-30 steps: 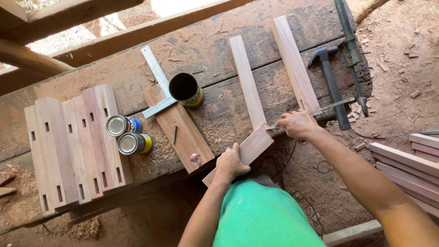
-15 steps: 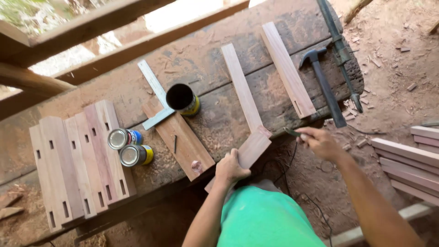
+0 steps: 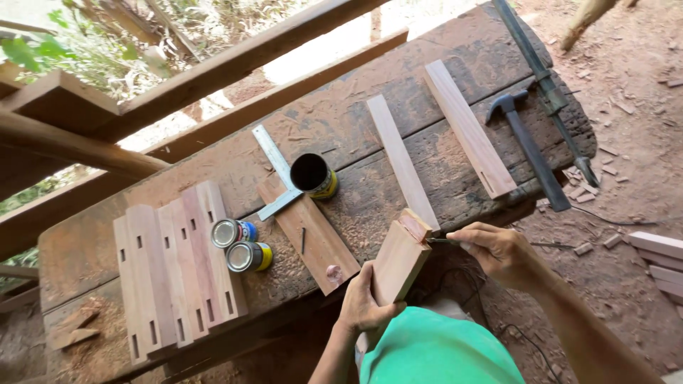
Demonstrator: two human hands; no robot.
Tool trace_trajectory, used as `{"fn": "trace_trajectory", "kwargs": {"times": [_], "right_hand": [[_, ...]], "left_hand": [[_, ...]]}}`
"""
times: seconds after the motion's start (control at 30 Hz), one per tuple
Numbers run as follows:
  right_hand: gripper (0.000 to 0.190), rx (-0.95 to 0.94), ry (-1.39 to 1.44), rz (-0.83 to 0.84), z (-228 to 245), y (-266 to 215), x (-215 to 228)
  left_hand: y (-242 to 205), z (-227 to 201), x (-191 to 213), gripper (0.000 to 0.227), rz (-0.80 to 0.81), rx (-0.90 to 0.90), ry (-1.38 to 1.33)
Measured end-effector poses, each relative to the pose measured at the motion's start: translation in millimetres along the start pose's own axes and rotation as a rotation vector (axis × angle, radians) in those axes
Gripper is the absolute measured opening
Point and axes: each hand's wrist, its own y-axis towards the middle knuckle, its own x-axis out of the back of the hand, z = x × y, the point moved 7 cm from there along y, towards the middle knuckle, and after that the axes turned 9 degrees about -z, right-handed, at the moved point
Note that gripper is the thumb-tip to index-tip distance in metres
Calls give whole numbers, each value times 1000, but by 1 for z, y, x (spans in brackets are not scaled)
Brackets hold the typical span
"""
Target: The person applies glue to the ends of wooden planks and joins them to form a rectangular frame. They then use a hammer and a metal bar to press the joints together. The person works at a wooden workbench in a workshop setting.
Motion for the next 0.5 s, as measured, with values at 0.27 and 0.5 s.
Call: {"fn": "trace_trajectory", "kwargs": {"times": [0.27, 0.5], "right_hand": [[37, 62, 3, 63, 10, 7, -19], [34, 273, -257, 35, 47, 5, -15]], "left_hand": [[-17, -11, 17, 82, -12, 15, -104], [-18, -22, 29, 73, -146, 51, 70]]}}
